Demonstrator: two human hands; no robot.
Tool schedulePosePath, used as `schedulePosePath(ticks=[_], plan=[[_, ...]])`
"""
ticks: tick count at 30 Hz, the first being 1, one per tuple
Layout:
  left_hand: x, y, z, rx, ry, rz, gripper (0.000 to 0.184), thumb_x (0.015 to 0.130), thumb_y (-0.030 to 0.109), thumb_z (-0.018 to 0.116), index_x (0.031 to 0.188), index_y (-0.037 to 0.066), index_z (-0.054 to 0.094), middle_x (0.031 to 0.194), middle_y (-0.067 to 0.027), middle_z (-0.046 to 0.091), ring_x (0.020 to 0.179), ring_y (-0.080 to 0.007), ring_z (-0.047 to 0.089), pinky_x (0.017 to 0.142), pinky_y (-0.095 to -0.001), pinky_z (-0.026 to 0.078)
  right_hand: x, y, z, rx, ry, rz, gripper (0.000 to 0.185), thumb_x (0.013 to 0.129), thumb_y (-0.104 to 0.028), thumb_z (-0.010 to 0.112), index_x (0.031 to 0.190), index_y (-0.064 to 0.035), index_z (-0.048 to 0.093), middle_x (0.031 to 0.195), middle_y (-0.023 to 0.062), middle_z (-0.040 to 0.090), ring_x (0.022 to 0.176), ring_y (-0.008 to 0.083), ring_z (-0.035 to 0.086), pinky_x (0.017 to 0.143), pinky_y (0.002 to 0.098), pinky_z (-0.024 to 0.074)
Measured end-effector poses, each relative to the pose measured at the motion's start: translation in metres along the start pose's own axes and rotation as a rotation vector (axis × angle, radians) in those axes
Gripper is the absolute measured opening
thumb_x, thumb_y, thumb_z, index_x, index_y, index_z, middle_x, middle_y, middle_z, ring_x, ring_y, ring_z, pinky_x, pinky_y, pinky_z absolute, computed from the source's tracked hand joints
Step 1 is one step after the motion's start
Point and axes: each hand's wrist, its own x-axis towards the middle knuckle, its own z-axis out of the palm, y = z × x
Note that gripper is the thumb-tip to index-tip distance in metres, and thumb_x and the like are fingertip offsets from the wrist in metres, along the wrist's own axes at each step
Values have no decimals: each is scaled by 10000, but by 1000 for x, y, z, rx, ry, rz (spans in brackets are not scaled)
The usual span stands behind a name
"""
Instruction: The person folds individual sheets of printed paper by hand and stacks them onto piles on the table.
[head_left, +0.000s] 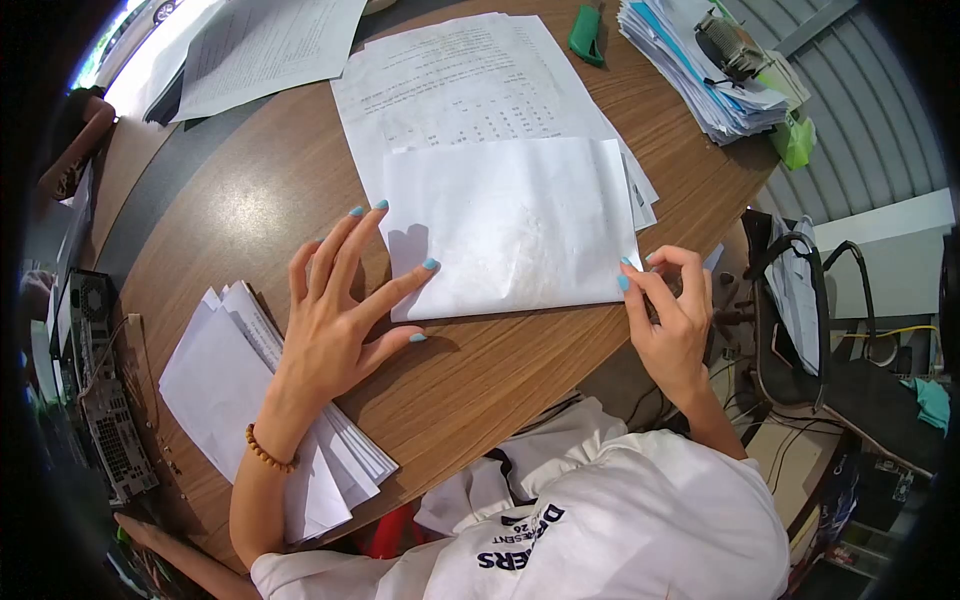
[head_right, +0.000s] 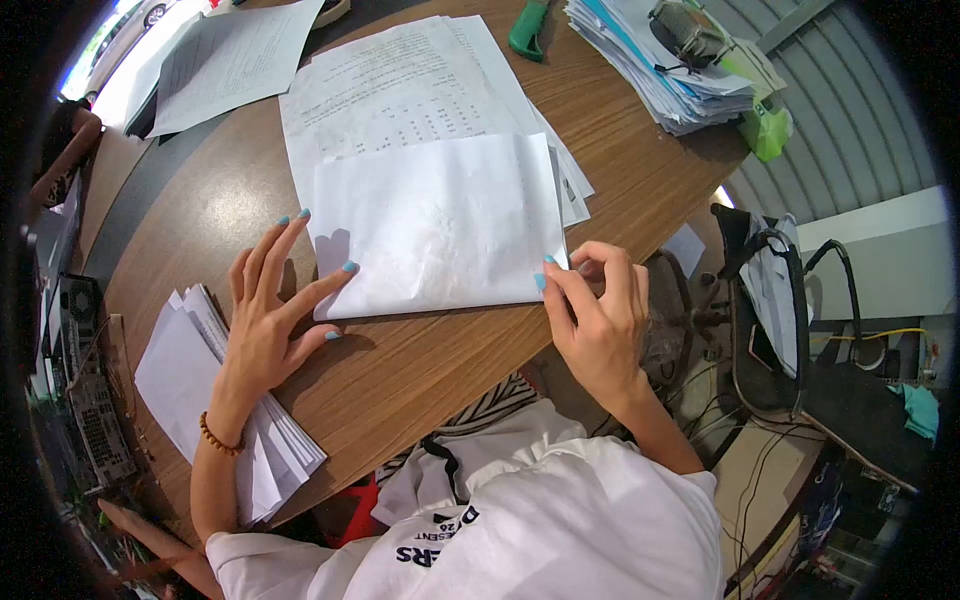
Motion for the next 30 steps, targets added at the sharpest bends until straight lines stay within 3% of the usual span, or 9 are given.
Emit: schedulePosePath(ticks=[4, 11, 14, 17, 19, 20, 22, 24, 30], plan=[[1, 0, -1, 45, -38, -9, 355, 837, 383, 488, 1175, 320, 577, 1437, -101, 262, 1321, -284, 200, 1080, -424, 123, -1, 1, 5, -42, 16, -33, 163, 680, -66, 687, 827, -58, 616, 966, 68, 533, 812, 210, 519, 700, 346, 370], [2, 2, -2, 43, -71, -23, 373, 834, 239, 508, 1193, 323, 564, 1444, -114, 232, 1316, -292, 198, 1074, -428, 123, 9, -5, -4, -132, -87, -82, 181, 702, -80, 672, 866, -61, 595, 1039, 81, 535, 940, 247, 514, 757, 385, 371], [2, 2, 1, 25, -42, -20, 395, 833, 206, 530, 1201, 350, 547, 1450, -112, 203, 1309, -291, 199, 1068, -435, 130, 13, -13, -2, -248, -28, -144, 217, 745, -105, 640, 957, -143, 612, 1141, 80, 485, 1027, 233, 476, 839, 420, 367], [1, 3, 3, 17, 28, 69, 414, 849, 192, 534, 1182, 439, 522, 1438, -88, 199, 1287, -268, 228, 1063, -434, 140, 11, -11, 6, -165, -13, -469, 309, 774, -140, 608, 1046, -285, 614, 1246, 37, 406, 1127, 215, 410, 941, 465, 333], [0, 3, 7, 91, 42, 147, 417, 852, 194, 535, 1170, 463, 518, 1423, -72, 219, 1282, -254, 238, 1066, -431, 141, 7, -7, 11, -239, -75, -509, 389, 762, -176, 603, 1081, -398, 590, 1292, -26, 361, 1191, 197, 351, 1003, 485, 296], [0, 4, 9, 163, 55, 222, 421, 855, 196, 535, 1159, 487, 513, 1408, -56, 239, 1277, -240, 248, 1068, -429, 142, 7, -7, 9, -241, -74, -511, 389, 762, -176, 603, 1081, -398, 590, 1292, -26, 361, 1191, 197, 351, 1003, 485, 296], [-1, 8, 9, 161, 22, 181, 464, 839, 175, 560, 1149, 515, 500, 1379, -19, 273, 1270, -218, 262, 1072, -425, 140, 8, -6, 5, -267, -203, -526, 375, 759, -196, 583, 1097, -360, 596, 1294, -56, 382, 1194, 197, 358, 1009, 493, 284], [-3, 7, 9, 197, 24, 205, 509, 858, 125, 487, 1208, 493, 457, 1419, 38, 272, 1269, -180, 299, 1069, -425, 74, 12, -11, 0, -255, -239, -529, 367, 759, -199, 575, 1098, -339, 600, 1303, -54, 384, 1196, 193, 357, 1014, 490, 279], [-3, 11, 0, 247, -18, 205, 552, 820, 52, 504, 1194, 458, 490, 1411, 28, 296, 1263, -178, 318, 1061, -430, 93, 20, -12, -15, -183, -239, -522, 297, 755, -170, 563, 1021, -264, 654, 1319, -21, 408, 1200, 217, 359, 1010, 483, 273]])
